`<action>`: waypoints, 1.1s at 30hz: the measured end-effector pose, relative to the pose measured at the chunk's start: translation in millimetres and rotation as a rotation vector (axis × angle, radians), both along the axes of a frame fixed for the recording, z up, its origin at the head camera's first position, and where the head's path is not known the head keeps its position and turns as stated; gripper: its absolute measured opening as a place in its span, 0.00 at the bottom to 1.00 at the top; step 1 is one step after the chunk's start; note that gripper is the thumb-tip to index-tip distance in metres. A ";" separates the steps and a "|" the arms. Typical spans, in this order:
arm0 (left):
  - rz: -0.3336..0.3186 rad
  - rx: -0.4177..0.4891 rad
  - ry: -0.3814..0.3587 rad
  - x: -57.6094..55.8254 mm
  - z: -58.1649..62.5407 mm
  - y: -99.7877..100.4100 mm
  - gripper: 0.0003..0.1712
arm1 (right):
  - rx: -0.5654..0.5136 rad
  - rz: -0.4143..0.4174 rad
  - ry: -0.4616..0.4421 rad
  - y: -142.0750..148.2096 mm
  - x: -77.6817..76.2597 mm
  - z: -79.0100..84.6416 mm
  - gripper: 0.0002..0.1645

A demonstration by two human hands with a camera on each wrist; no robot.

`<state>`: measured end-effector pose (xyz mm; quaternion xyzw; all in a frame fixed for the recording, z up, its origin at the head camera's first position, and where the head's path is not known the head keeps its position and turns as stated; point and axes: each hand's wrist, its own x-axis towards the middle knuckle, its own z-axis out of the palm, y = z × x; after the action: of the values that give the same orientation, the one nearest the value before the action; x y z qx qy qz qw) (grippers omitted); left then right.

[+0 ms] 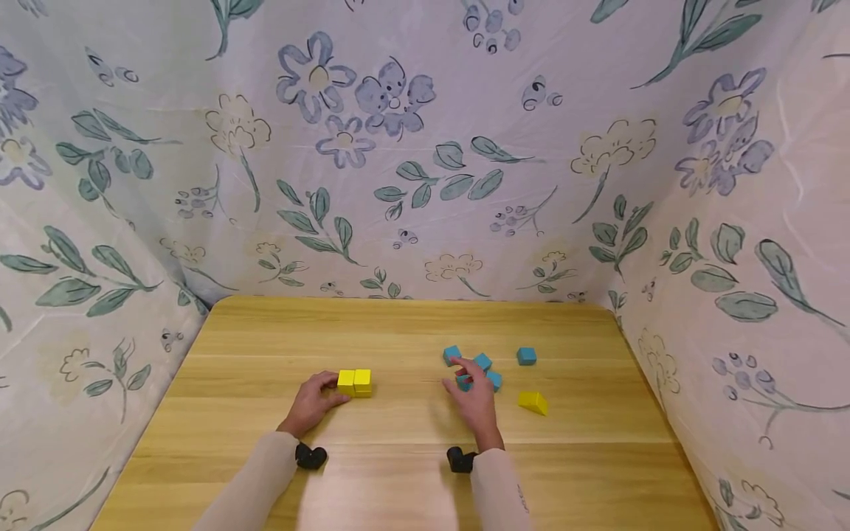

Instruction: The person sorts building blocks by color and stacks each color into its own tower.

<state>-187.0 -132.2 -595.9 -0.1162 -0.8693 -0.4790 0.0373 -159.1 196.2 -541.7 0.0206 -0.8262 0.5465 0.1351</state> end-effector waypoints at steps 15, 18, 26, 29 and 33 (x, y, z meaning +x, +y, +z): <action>0.009 -0.017 -0.017 -1.4 0.2 3.0 0.22 | 0.110 -0.356 -0.175 98.9 30.3 -9.6 0.28; 0.011 -0.020 -0.005 -0.8 -0.7 1.6 0.21 | 0.061 -0.371 -0.236 110.4 36.8 -16.3 0.30; 0.007 -0.007 -0.023 -1.1 -0.2 1.4 0.22 | 0.006 -0.379 -0.327 126.4 44.5 -29.7 0.32; 0.001 -0.009 -0.015 -1.0 -0.7 1.0 0.22 | -0.004 -0.375 -0.349 128.6 43.5 -32.2 0.33; -0.002 -0.006 -0.017 -0.7 -2.9 0.1 0.21 | 0.002 -0.383 -0.368 131.6 42.5 -35.1 0.32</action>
<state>-187.7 -132.0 -598.8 -0.1130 -0.8709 -0.4773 0.0292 -116.6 327.8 -576.8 -0.2358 -0.8262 0.5048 0.0838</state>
